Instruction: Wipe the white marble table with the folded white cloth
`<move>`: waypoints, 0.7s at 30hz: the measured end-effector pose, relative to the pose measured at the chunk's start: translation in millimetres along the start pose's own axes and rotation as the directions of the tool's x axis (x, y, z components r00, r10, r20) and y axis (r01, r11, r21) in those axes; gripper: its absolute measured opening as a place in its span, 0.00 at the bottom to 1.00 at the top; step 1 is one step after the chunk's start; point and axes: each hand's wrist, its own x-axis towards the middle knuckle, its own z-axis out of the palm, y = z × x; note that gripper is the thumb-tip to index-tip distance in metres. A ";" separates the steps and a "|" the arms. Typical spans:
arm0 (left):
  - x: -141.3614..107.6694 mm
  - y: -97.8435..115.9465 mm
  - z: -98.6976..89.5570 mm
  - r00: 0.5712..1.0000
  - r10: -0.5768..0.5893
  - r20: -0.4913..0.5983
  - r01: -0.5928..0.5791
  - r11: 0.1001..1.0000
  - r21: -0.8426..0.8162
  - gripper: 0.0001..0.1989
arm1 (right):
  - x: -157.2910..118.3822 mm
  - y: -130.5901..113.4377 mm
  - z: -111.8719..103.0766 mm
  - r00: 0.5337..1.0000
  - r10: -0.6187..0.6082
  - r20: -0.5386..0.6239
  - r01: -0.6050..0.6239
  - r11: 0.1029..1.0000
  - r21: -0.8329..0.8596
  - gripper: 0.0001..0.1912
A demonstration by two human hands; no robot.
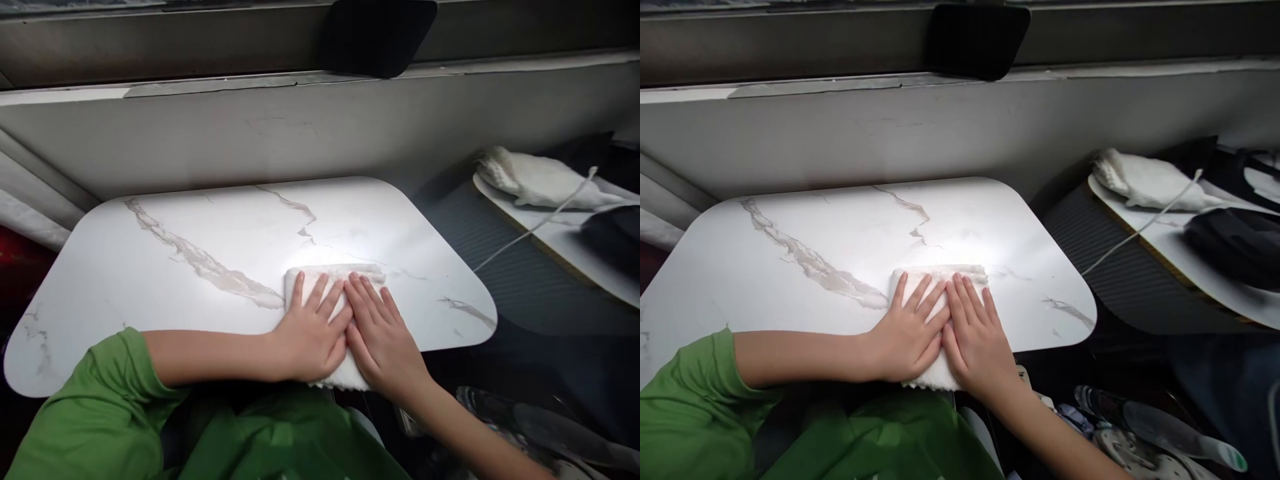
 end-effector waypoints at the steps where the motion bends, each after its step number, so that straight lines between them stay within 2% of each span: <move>1: -5.9 2.5 0.8 1.000 0.001 -0.008 -0.001 1.000 -0.005 0.28 | -3.0 -4.3 -0.7 1.000 -0.003 0.002 0.003 1.000 -0.001 0.35; 5: -9.6 -2.5 2.5 1.000 -0.019 -0.008 0.019 1.000 -0.021 0.28 | 5.6 -3.6 2.9 0.999 -0.020 0.034 0.019 1.000 0.017 0.34; 9: 12.5 -32.1 -0.8 0.992 -0.129 0.010 0.129 0.991 -0.041 0.29 | 48.1 13.2 16.8 0.998 -0.012 0.061 0.006 0.996 0.091 0.33; 13: 51.2 -93.5 -8.0 0.943 -0.333 -0.011 0.332 0.942 -0.046 0.32 | 128.4 31.2 43.5 0.995 0.035 0.094 -0.050 0.985 0.163 0.35; 17: 86.9 -165.9 -16.2 0.895 -0.434 -0.104 0.435 0.900 -0.013 0.30 | 215.8 38.5 70.3 0.986 0.100 0.136 -0.117 0.985 0.125 0.33; 19: 97.4 -192.0 -19.6 0.873 -0.460 -0.162 0.467 0.884 0.007 0.28 | 246.8 37.8 78.3 0.984 0.118 0.133 -0.131 0.987 0.097 0.31; 21: 102.3 -207.1 -22.1 0.856 -0.482 -0.188 0.494 0.869 0.024 0.28 | 264.5 36.4 82.2 0.986 0.117 0.118 -0.128 0.988 0.090 0.30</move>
